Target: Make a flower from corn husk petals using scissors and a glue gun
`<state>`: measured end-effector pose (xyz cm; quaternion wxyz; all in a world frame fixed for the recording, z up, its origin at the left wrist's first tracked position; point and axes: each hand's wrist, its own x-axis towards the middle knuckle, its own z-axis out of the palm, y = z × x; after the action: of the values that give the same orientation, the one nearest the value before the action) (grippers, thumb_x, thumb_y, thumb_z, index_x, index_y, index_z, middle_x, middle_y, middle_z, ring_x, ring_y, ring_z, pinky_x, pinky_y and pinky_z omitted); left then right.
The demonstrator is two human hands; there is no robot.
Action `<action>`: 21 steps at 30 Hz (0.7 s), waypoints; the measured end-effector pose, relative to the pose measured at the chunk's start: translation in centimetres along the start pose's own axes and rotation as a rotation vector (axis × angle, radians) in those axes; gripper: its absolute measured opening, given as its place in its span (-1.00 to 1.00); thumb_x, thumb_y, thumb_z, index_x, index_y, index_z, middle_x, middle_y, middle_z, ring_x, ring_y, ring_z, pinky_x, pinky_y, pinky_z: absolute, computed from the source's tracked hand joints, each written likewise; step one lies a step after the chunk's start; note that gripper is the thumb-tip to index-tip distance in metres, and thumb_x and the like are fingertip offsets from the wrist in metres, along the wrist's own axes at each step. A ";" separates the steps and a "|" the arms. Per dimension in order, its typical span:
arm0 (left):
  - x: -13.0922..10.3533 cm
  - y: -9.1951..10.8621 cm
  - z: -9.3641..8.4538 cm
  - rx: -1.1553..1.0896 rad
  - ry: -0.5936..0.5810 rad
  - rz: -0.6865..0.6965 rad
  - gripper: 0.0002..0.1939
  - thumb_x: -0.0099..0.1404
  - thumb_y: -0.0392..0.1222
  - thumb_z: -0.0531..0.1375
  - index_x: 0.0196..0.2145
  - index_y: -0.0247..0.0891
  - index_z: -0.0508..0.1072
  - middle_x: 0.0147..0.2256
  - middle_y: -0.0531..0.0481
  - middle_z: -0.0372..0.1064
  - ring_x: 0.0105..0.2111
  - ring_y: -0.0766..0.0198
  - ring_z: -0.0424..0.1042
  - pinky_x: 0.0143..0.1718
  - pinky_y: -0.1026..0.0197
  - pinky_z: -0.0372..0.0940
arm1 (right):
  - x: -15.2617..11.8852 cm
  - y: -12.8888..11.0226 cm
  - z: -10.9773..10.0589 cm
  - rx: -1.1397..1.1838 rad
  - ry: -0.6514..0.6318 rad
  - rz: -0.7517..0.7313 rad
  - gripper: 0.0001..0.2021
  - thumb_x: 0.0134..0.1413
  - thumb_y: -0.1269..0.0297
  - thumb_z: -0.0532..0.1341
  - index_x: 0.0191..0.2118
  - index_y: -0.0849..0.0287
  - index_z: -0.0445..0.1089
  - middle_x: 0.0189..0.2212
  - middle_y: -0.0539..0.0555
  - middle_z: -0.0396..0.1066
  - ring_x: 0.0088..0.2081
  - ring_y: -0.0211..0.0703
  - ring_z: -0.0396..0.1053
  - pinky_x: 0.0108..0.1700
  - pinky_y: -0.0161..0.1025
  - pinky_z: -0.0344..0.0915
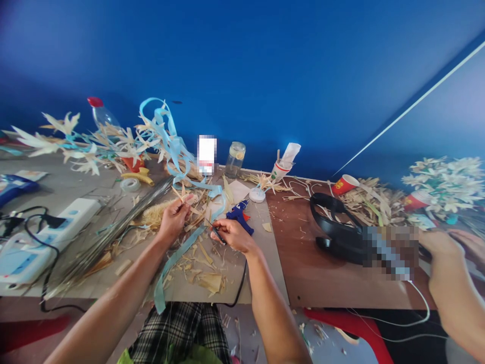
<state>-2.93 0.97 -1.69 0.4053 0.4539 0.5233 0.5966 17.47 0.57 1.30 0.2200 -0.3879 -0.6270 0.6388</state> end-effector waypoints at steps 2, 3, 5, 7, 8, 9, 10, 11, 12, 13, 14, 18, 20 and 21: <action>0.0 0.0 0.0 0.002 -0.006 0.004 -0.50 0.17 -0.07 0.15 0.01 -0.40 0.41 -0.62 0.14 0.07 -0.63 0.46 0.03 -0.61 0.36 -0.04 | 0.0 0.0 0.0 -0.006 -0.001 0.008 -0.52 -0.17 -0.02 0.30 -0.23 0.31 0.36 -0.56 -0.08 0.20 -0.55 -0.42 0.08 -0.46 -0.38 -0.01; 0.0 0.0 -0.1 0.004 -0.010 0.006 -0.50 0.17 -0.06 0.14 0.01 -0.40 0.41 -0.61 0.14 0.06 -0.63 0.46 0.03 -0.61 0.36 -0.04 | 0.0 0.0 0.0 -0.006 -0.001 0.010 -0.52 -0.16 -0.02 0.31 -0.23 0.32 0.36 -0.56 -0.08 0.20 -0.55 -0.42 0.08 -0.46 -0.38 -0.01; 0.0 -0.1 -0.1 0.012 -0.011 0.010 -0.50 0.19 -0.06 0.13 0.01 -0.40 0.40 -0.61 0.14 0.06 -0.62 0.45 0.04 -0.60 0.35 -0.03 | 0.0 0.1 0.0 -0.003 -0.002 0.013 -0.52 -0.16 -0.01 0.31 -0.23 0.31 0.37 -0.56 -0.08 0.20 -0.55 -0.42 0.09 -0.46 -0.38 0.00; 0.1 -0.1 -0.1 0.014 -0.011 0.015 -0.50 0.18 -0.06 0.13 0.01 -0.40 0.41 -0.61 0.14 0.07 -0.61 0.45 0.05 -0.58 0.35 -0.01 | 0.0 0.2 0.0 0.000 -0.002 0.012 -0.53 -0.16 -0.01 0.31 -0.23 0.31 0.37 -0.57 -0.09 0.19 -0.55 -0.41 0.09 -0.46 -0.38 0.01; 0.1 -0.2 -0.1 0.011 -0.006 0.018 -0.50 0.18 -0.06 0.14 0.01 -0.40 0.41 -0.61 0.14 0.07 -0.61 0.44 0.05 -0.58 0.35 -0.01 | 0.0 0.2 0.0 0.002 -0.002 0.013 -0.54 -0.17 0.00 0.31 -0.24 0.30 0.37 -0.57 -0.09 0.19 -0.55 -0.41 0.09 -0.46 -0.37 0.01; 0.1 -0.2 -0.1 0.008 -0.002 0.020 -0.51 0.17 -0.05 0.14 0.00 -0.40 0.42 -0.61 0.14 0.07 -0.61 0.44 0.05 -0.58 0.35 -0.01 | 0.0 0.2 0.0 0.004 -0.004 0.014 -0.54 -0.17 0.00 0.31 -0.24 0.30 0.36 -0.57 -0.09 0.19 -0.55 -0.41 0.09 -0.45 -0.37 0.01; 0.1 -0.2 -0.1 0.007 0.001 0.022 -0.51 0.17 -0.05 0.14 0.00 -0.39 0.42 -0.61 0.14 0.07 -0.61 0.44 0.05 -0.58 0.36 -0.01 | 0.0 0.2 0.0 0.005 -0.005 0.016 -0.54 -0.17 0.00 0.31 -0.24 0.30 0.36 -0.57 -0.09 0.19 -0.55 -0.41 0.09 -0.45 -0.37 0.01; 0.2 -0.2 -0.1 0.007 0.003 0.024 -0.52 0.17 -0.05 0.14 -0.01 -0.39 0.43 -0.61 0.14 0.07 -0.61 0.44 0.04 -0.58 0.36 -0.01 | 0.0 0.1 0.0 0.007 -0.006 0.019 -0.55 -0.17 0.01 0.31 -0.24 0.30 0.36 -0.57 -0.09 0.20 -0.55 -0.41 0.09 -0.45 -0.37 0.01; 0.2 -0.2 -0.1 0.009 0.005 0.026 -0.52 0.17 -0.06 0.14 -0.01 -0.39 0.43 -0.61 0.14 0.07 -0.60 0.44 0.04 -0.58 0.36 -0.01 | 0.0 0.1 0.0 0.006 -0.006 0.023 -0.55 -0.17 0.01 0.31 -0.24 0.30 0.36 -0.57 -0.09 0.20 -0.55 -0.41 0.09 -0.45 -0.37 0.01; 0.1 -0.2 -0.1 0.007 0.004 0.025 -0.52 0.17 -0.06 0.14 -0.01 -0.38 0.43 -0.61 0.14 0.06 -0.60 0.44 0.04 -0.58 0.36 -0.01 | 0.0 0.0 0.0 0.002 -0.005 0.026 -0.56 -0.17 0.02 0.31 -0.25 0.29 0.36 -0.58 -0.09 0.19 -0.55 -0.41 0.10 -0.44 -0.36 0.01; 0.1 -0.2 -0.1 -0.001 0.001 0.020 -0.52 0.17 -0.06 0.14 -0.01 -0.38 0.43 -0.61 0.14 0.06 -0.60 0.45 0.04 -0.59 0.36 -0.02 | 0.0 0.1 0.0 -0.004 -0.004 0.027 -0.57 -0.17 0.03 0.31 -0.25 0.29 0.36 -0.59 -0.10 0.19 -0.56 -0.41 0.09 -0.45 -0.36 0.01; 0.0 0.0 0.0 -0.043 -0.002 -0.023 -0.50 0.16 -0.07 0.15 0.01 -0.40 0.41 -0.63 0.15 0.03 -0.64 0.46 0.00 -0.62 0.36 -0.05 | 0.2 0.5 0.0 -0.037 0.004 0.028 -0.60 -0.17 0.08 0.32 -0.26 0.29 0.37 -0.64 -0.13 0.16 -0.57 -0.40 0.09 -0.45 -0.36 0.01; 0.0 0.1 0.0 -0.043 0.000 -0.027 -0.50 0.16 -0.06 0.15 0.01 -0.40 0.41 -0.63 0.16 0.03 -0.64 0.46 0.00 -0.62 0.36 -0.06 | 0.3 0.7 -0.1 -0.025 0.016 0.026 -0.61 -0.19 0.09 0.32 -0.27 0.28 0.37 -0.64 -0.13 0.18 -0.58 -0.41 0.09 -0.46 -0.36 0.01; -0.1 0.2 0.0 -0.042 0.001 -0.026 -0.50 0.16 -0.06 0.16 0.00 -0.40 0.41 -0.63 0.16 0.04 -0.64 0.46 0.00 -0.62 0.36 -0.06 | 0.3 0.7 -0.1 -0.004 0.025 0.022 -0.61 -0.20 0.09 0.32 -0.28 0.28 0.36 -0.63 -0.12 0.20 -0.58 -0.41 0.10 -0.47 -0.36 0.01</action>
<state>-2.88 0.89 -1.51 0.4220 0.4382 0.5166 0.6024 17.54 0.79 0.52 0.2197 -0.4032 -0.6212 0.6351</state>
